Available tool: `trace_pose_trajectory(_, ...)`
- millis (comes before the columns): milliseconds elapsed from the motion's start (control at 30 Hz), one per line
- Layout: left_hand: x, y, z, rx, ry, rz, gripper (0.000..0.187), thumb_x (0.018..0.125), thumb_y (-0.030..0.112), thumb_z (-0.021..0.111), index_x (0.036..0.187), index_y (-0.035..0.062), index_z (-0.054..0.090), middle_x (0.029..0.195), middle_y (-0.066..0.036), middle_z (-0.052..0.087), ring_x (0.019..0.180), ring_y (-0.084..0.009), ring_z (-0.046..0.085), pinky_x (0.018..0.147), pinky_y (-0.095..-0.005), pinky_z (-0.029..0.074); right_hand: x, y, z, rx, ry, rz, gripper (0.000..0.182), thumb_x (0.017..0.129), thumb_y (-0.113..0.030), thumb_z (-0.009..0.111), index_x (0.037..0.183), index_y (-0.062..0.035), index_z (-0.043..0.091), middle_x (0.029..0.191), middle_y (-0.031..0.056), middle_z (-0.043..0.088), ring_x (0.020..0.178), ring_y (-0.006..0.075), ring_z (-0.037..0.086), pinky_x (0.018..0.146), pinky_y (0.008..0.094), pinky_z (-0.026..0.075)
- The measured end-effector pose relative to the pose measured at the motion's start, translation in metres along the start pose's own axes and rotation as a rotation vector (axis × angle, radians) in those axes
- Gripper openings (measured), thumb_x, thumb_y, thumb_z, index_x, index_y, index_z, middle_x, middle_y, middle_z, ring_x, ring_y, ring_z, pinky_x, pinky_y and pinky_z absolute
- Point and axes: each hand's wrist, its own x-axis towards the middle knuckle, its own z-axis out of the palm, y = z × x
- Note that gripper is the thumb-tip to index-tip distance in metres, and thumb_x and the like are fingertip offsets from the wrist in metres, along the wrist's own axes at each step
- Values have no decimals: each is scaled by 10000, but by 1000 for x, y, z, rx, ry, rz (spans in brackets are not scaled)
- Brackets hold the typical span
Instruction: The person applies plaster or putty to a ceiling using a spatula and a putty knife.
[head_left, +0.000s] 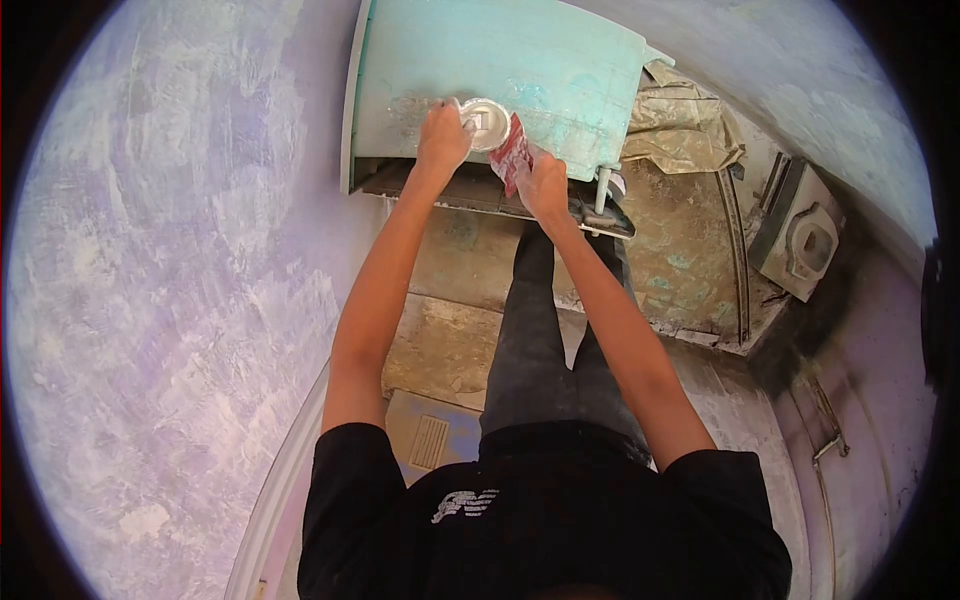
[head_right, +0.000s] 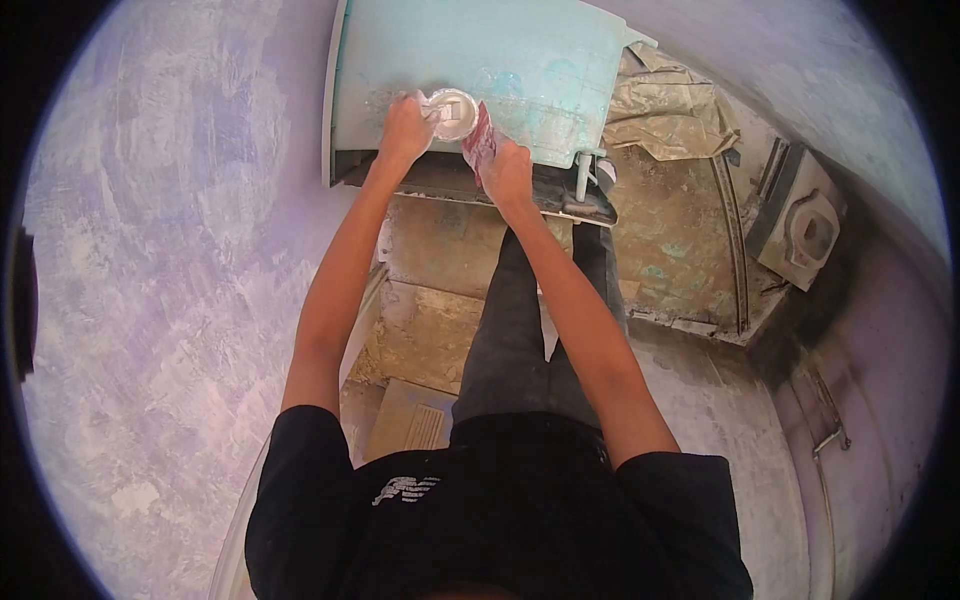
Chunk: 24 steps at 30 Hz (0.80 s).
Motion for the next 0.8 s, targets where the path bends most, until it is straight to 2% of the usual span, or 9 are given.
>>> trace_pose_trajectory(133,-4,-8,-13,-79,-76,-55,299,775,160,703,942,-59,588,969,-276,622,945,-437,603,820,-482,490,-5,-2,-10,3,34,-10,208,835,-92,549,993,23,623,830,282,628,809,464,610,725,453,478)
trace_pose_trajectory(200,-12,-9,-20,-125,-49,-120,287,770,185,712,894,-55,615,868,-266,652,894,-425,622,789,-473,495,-7,-2,-16,-20,11,8,217,841,-105,557,1006,17,627,813,271,632,797,448,622,716,447,481)
trace_pose_trajectory(300,-24,-10,-32,-142,-46,-134,290,788,232,713,911,-20,640,846,-227,667,825,-394,648,721,-427,506,-13,-4,-24,-17,78,-2,230,845,-107,562,1029,10,632,793,258,634,788,430,633,703,438,484)
trace_pose_trajectory(433,-43,-11,-44,-163,35,-112,302,794,240,718,924,-22,639,854,-223,670,833,-377,657,722,-416,507,-24,-11,-45,18,88,34,241,850,-135,554,1033,-8,646,819,249,653,828,423,639,740,459,486)
trace_pose_trajectory(567,-60,-8,-51,-248,86,-116,292,809,225,713,953,-18,640,865,-210,679,827,-346,671,720,-395,508,-32,-2,-59,58,108,28,263,837,-136,594,1065,-18,650,812,236,657,786,384,660,714,411,498)
trace_pose_trajectory(633,-68,-7,-54,-278,102,-137,288,816,215,710,973,-16,643,872,-206,682,823,-333,676,718,-382,509,-36,3,-61,147,108,39,281,828,-135,618,1082,-17,650,789,220,659,728,326,675,700,398,501)
trace_pose_trajectory(667,-72,-7,-55,-299,130,-119,285,824,202,703,999,-14,643,875,-201,684,818,-320,679,716,-368,509,-38,5,-60,151,113,30,281,828,-135,618,1082,-17,650,789,220,659,728,326,675,700,398,501)
trace_pose_trajectory(767,-84,-4,-65,-358,178,-80,291,836,188,697,1039,-13,642,877,-196,687,798,-289,683,701,-341,506,-42,7,-60,455,49,109,291,895,-70,582,1166,34,611,834,104,696,724,140,664,645,303,557)
trace_pose_trajectory(800,-91,1,-73,-397,186,-68,299,839,187,697,1053,-14,640,876,-195,687,785,-271,683,689,-328,504,-40,8,-59,589,-13,164,318,921,-42,543,1225,50,563,892,82,686,741,131,661,643,282,575)
